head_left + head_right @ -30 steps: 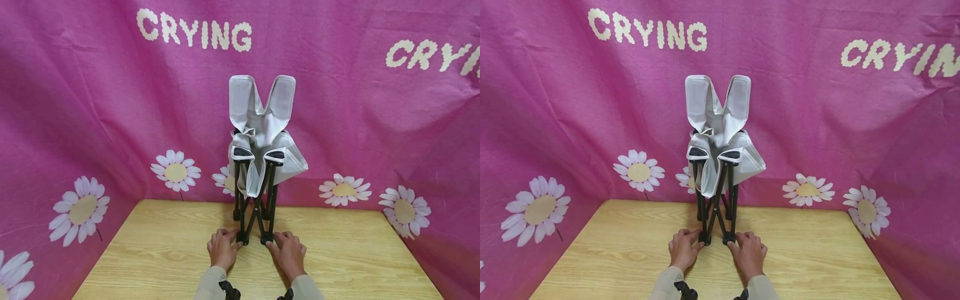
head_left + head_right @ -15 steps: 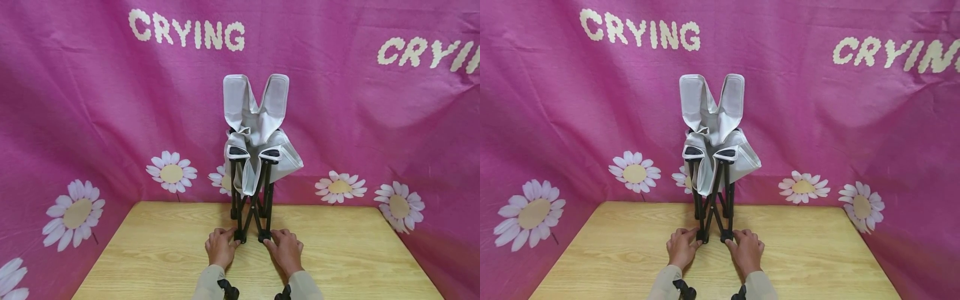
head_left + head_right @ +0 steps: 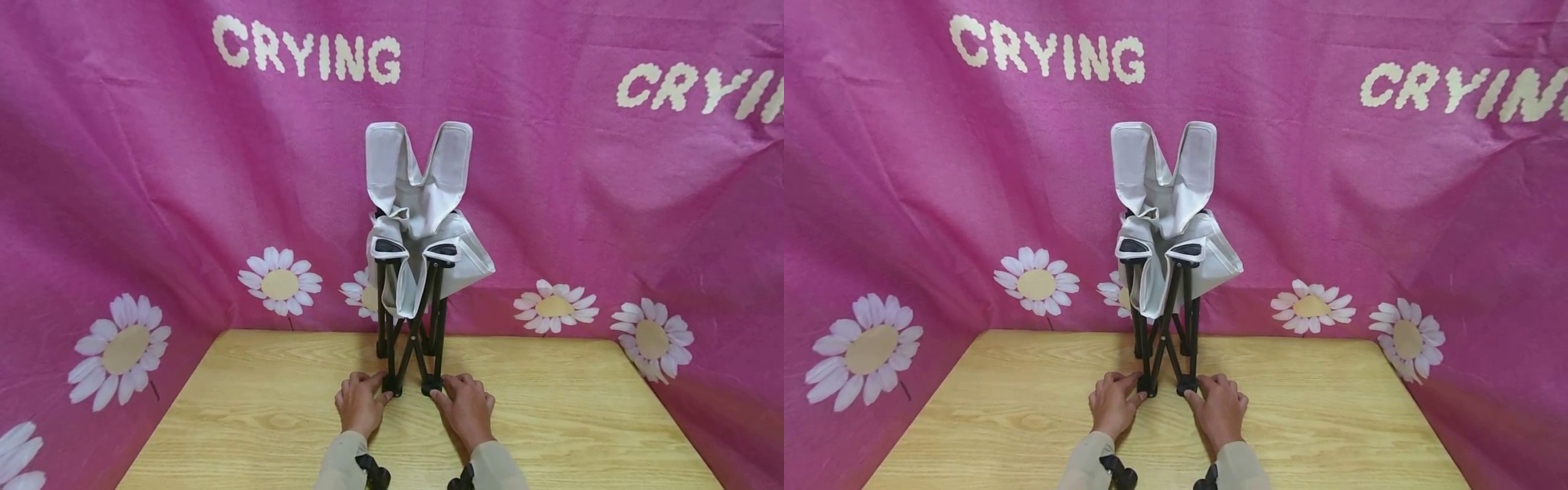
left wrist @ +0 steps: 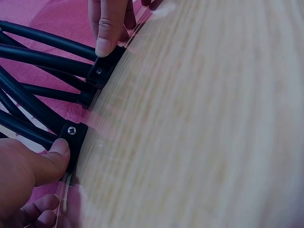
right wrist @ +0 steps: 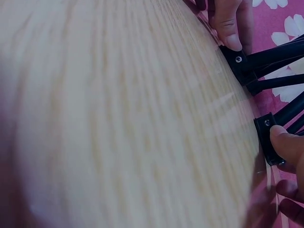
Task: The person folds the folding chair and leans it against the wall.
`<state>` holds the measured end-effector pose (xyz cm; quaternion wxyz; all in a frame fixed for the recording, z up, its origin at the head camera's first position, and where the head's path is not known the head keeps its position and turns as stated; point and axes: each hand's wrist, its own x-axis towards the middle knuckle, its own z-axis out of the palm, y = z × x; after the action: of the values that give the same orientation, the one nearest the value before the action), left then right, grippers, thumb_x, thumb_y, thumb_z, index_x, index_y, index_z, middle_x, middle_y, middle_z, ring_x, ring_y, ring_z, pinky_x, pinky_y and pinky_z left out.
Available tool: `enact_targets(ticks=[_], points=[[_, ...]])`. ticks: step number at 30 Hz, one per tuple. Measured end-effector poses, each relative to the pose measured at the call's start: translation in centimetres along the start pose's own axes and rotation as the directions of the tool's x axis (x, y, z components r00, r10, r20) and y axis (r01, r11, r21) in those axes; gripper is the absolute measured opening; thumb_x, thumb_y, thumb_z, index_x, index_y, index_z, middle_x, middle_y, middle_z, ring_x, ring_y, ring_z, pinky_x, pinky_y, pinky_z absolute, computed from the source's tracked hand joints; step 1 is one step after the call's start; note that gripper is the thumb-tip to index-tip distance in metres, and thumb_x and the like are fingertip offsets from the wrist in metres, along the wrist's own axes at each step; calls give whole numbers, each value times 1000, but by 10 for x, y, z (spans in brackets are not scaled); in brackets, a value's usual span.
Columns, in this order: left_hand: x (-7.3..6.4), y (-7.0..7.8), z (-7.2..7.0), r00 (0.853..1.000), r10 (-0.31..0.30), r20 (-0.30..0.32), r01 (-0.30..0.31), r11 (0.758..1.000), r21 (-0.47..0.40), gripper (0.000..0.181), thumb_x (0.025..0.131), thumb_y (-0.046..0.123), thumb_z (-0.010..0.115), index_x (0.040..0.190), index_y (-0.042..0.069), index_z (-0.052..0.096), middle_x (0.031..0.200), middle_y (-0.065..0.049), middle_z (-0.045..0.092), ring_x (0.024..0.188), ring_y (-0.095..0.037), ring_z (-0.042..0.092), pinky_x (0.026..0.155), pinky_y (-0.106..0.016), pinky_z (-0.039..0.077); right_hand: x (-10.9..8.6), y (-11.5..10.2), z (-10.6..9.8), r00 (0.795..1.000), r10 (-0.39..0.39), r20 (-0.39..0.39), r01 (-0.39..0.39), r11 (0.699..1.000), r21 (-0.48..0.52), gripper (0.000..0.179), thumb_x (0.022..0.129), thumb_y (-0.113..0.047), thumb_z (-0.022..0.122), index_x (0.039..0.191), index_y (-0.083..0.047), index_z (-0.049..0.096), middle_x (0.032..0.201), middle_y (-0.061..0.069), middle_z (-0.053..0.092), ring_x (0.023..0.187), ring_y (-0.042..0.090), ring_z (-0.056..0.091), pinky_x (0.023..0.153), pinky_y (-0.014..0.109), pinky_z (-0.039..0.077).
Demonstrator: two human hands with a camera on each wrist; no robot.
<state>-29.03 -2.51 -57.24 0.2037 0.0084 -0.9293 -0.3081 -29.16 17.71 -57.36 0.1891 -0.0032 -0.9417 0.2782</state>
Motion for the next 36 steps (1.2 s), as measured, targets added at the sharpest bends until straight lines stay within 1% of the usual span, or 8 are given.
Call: enact_targets(ticks=[13, 18, 23, 29, 36], points=[[4, 3, 1, 1000, -11, 17, 11, 1000, 5, 42, 70, 32, 75, 111, 27, 66, 95, -3, 51, 92, -25, 43, 74, -43, 28, 2, 0, -2, 1000, 13, 20, -14, 1000, 9, 39, 76, -45, 67, 108, -21, 66, 101, 2, 57, 96, 26, 48, 77, 48, 28], [4, 2, 1, 1000, 0, 10, 0, 1000, 10, 42, 70, 32, 75, 110, 27, 66, 95, -3, 50, 90, -25, 43, 73, -43, 29, 4, 1, -2, 999, 8, 31, -8, 1000, -7, 39, 77, -45, 66, 109, -23, 65, 101, 1, 57, 97, 26, 48, 78, 49, 28], [3, 2, 1, 1000, 7, 3, -7, 1000, 9, 42, 69, 32, 76, 109, 27, 66, 94, -3, 51, 90, -25, 44, 73, -44, 29, 3, 2, -3, 999, 11, 48, -10, 1000, -15, 40, 77, -46, 65, 110, -22, 65, 102, 1, 57, 97, 26, 48, 77, 49, 28], [3, 2, 2, 1000, 21, -1, -21, 1000, 4, 42, 69, 32, 76, 109, 27, 66, 94, -3, 51, 89, -25, 44, 72, -43, 29, 3, 2, -6, 999, 13, 42, -12, 1000, -28, 39, 77, -46, 65, 109, -23, 65, 102, 1, 57, 97, 26, 48, 78, 50, 29], [-1, -1, 1, 999, -12, 30, 11, 1000, 17, 43, 70, 34, 75, 112, 28, 65, 96, -3, 50, 92, -24, 43, 74, -43, 28, -2, 0, -5, 998, 13, 60, -11, 999, -32, 41, 76, -48, 66, 108, -23, 66, 101, 1, 57, 95, 25, 48, 73, 46, 29]])
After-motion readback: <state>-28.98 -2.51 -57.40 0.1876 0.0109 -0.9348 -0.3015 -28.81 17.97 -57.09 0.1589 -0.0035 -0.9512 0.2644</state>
